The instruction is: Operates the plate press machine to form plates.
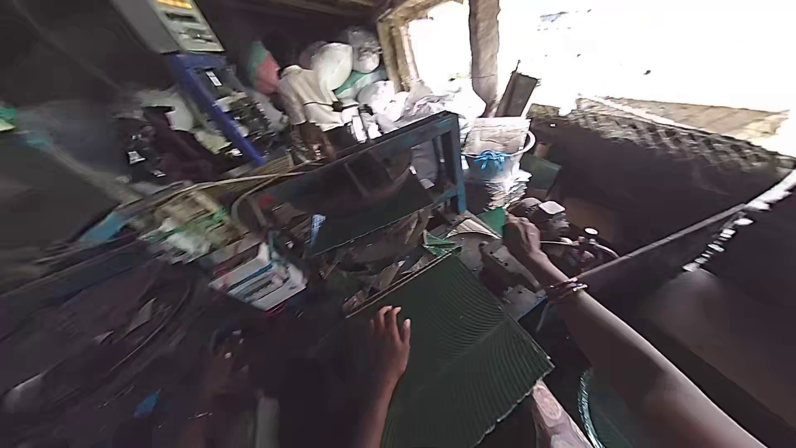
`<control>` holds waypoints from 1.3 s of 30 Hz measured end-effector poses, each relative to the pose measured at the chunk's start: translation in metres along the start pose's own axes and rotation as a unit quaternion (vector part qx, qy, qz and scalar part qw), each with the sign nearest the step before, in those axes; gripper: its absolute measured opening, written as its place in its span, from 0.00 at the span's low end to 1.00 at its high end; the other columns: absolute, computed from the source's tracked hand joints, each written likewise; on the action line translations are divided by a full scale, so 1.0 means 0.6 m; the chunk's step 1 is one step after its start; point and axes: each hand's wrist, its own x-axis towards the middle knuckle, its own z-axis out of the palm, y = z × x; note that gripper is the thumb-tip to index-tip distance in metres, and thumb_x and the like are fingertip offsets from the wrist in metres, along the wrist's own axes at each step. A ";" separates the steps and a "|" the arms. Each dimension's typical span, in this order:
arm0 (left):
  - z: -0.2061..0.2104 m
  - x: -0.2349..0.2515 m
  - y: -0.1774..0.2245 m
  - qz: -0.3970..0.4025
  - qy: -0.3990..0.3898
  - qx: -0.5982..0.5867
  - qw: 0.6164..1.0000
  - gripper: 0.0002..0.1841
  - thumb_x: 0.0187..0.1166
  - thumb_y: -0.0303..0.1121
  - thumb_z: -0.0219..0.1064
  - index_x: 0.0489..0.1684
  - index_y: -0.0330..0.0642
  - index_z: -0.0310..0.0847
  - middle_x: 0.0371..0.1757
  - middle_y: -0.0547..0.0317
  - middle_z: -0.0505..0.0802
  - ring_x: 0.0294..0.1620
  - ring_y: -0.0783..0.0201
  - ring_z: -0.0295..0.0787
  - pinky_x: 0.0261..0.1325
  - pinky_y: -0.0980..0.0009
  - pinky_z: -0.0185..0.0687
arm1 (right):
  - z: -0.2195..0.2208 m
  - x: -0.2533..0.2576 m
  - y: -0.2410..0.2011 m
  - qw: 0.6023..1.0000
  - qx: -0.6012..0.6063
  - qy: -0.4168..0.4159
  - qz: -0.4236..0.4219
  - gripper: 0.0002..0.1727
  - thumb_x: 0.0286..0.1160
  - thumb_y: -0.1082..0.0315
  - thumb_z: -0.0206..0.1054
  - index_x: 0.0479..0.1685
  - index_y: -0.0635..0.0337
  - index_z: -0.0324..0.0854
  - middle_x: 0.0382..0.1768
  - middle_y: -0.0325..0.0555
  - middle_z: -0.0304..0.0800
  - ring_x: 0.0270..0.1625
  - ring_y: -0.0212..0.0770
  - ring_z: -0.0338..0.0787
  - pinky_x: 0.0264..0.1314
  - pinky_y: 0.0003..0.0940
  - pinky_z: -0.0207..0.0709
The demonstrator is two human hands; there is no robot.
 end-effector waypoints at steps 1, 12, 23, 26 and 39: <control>-0.004 0.007 -0.003 -0.004 0.002 0.002 1.000 0.24 0.84 0.53 0.55 0.69 0.51 0.84 0.75 0.49 0.83 0.72 0.42 0.79 0.71 0.38 0.72 | -0.002 0.007 -0.011 1.000 0.007 -0.009 0.012 0.16 0.76 0.70 0.67 0.59 0.67 0.84 0.56 0.67 0.89 0.62 0.70 0.87 0.61 0.70 0.78; -0.010 0.006 0.003 -0.022 -0.017 0.017 0.999 0.25 0.84 0.54 0.55 0.70 0.54 0.84 0.75 0.53 0.83 0.74 0.47 0.78 0.73 0.44 0.72 | 0.002 0.013 -0.008 0.998 -0.040 -0.023 0.040 0.15 0.84 0.68 0.57 0.57 0.66 0.83 0.53 0.67 0.90 0.64 0.68 0.87 0.58 0.65 0.79; -0.018 0.012 0.007 -0.045 -0.050 0.019 0.998 0.26 0.84 0.56 0.53 0.73 0.56 0.82 0.78 0.56 0.81 0.78 0.49 0.75 0.78 0.46 0.68 | -0.008 0.011 -0.013 0.998 -0.024 -0.039 0.046 0.19 0.86 0.65 0.53 0.62 0.67 0.82 0.60 0.68 0.88 0.66 0.68 0.87 0.60 0.66 0.79; -0.018 0.010 0.009 -0.044 -0.055 0.017 0.997 0.26 0.85 0.55 0.53 0.73 0.55 0.82 0.78 0.55 0.81 0.79 0.49 0.74 0.79 0.47 0.68 | -0.010 0.010 -0.010 0.997 -0.019 -0.055 0.055 0.20 0.87 0.64 0.52 0.66 0.65 0.81 0.61 0.68 0.87 0.67 0.68 0.86 0.60 0.66 0.79; -0.011 0.004 0.000 -0.046 -0.054 -0.031 0.997 0.25 0.84 0.53 0.55 0.72 0.53 0.82 0.78 0.54 0.81 0.79 0.48 0.75 0.79 0.45 0.67 | -0.022 -0.194 0.139 0.974 0.171 0.146 0.003 0.14 0.85 0.75 0.54 0.51 0.67 0.87 0.52 0.63 0.92 0.57 0.64 0.91 0.62 0.71 0.78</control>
